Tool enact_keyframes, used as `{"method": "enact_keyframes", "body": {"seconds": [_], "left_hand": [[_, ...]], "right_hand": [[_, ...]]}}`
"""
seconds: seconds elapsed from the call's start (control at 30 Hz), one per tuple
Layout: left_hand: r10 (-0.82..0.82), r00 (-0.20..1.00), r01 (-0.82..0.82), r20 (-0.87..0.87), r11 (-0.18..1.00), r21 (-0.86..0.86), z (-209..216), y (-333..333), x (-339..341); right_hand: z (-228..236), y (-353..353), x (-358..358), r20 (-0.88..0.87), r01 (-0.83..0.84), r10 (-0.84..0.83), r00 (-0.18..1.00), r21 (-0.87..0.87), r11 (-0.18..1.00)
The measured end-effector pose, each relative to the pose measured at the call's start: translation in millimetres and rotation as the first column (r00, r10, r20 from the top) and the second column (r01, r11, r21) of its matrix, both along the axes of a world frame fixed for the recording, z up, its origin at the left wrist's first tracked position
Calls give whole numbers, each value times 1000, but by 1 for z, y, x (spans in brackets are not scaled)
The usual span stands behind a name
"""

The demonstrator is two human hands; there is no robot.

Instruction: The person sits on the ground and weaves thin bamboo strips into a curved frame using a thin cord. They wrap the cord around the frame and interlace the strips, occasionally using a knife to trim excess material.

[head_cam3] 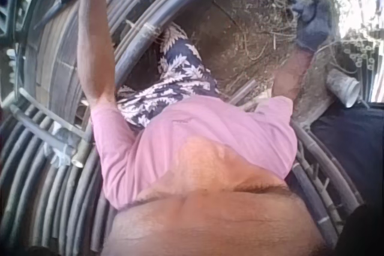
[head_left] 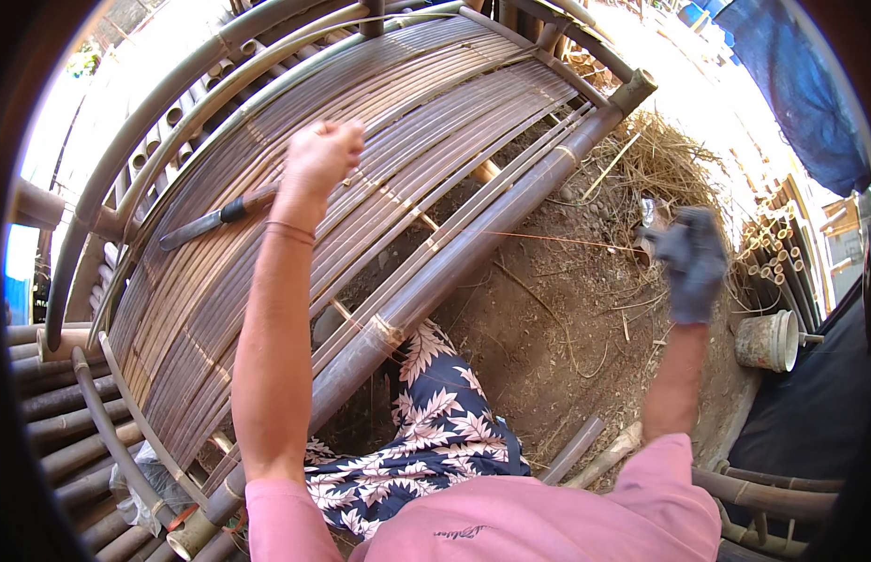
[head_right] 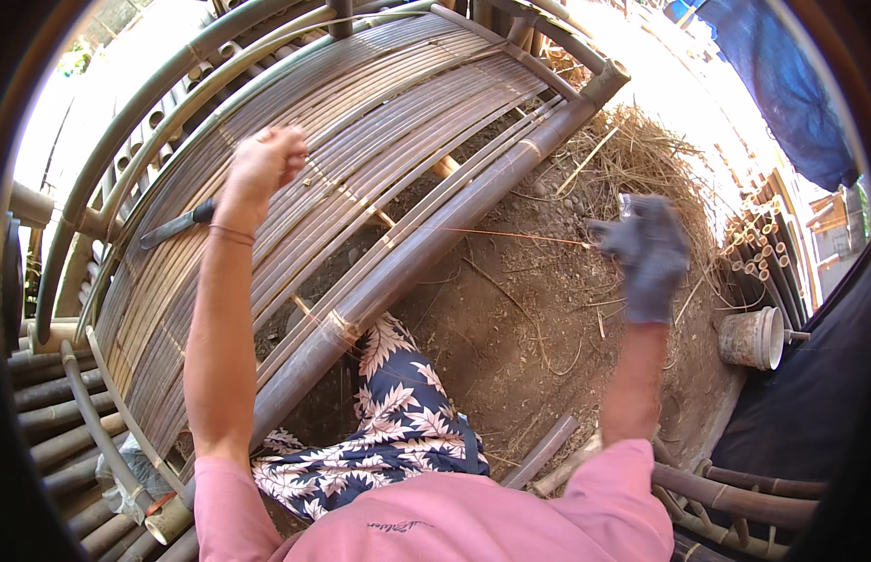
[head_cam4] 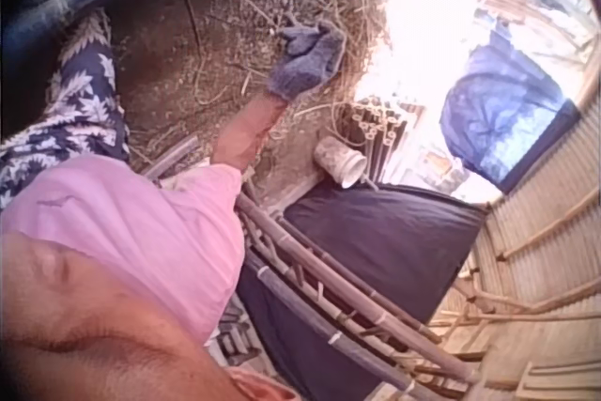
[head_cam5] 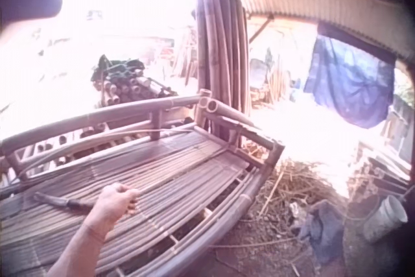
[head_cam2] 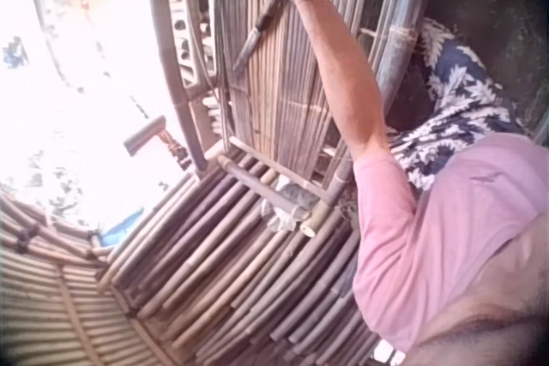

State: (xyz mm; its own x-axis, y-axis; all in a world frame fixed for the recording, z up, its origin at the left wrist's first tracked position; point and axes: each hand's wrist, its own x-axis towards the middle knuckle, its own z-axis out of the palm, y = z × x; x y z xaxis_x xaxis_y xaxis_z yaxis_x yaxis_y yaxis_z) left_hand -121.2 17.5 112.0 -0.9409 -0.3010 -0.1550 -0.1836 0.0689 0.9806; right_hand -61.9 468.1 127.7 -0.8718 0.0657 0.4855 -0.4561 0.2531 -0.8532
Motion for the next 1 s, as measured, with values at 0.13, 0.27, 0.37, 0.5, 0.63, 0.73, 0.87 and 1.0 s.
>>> {"method": "enact_keyframes", "body": {"seconds": [0.13,0.27,0.37,0.5,0.63,0.73,0.87,1.0], "left_hand": [[125,988,-152,-94,631,-761,-58,29,13],[47,979,-154,-199,812,-563,-101,61,30],[38,996,-69,-81,896,-439,-123,75,55],[-9,988,100,154,796,-596,-169,74,74],[-33,968,195,251,726,-659,-177,99,68],[-48,962,215,268,736,-642,-185,101,60],[-69,931,258,358,820,-511,-179,105,47],[-52,919,235,390,867,-439,-181,90,54]], "right_hand": [[17,255,2,193,167,-117,974,-264,950],[59,487,55,299,738,-675,674,-242,630],[2,450,42,160,781,-842,515,318,538],[-105,131,-12,120,205,-450,885,767,608],[-149,-89,-43,-112,56,53,992,790,611],[-150,-172,-55,-39,-38,121,992,820,571],[-187,-148,-58,-137,2,169,976,782,623],[-156,39,-42,118,-17,-179,977,874,486]]}}
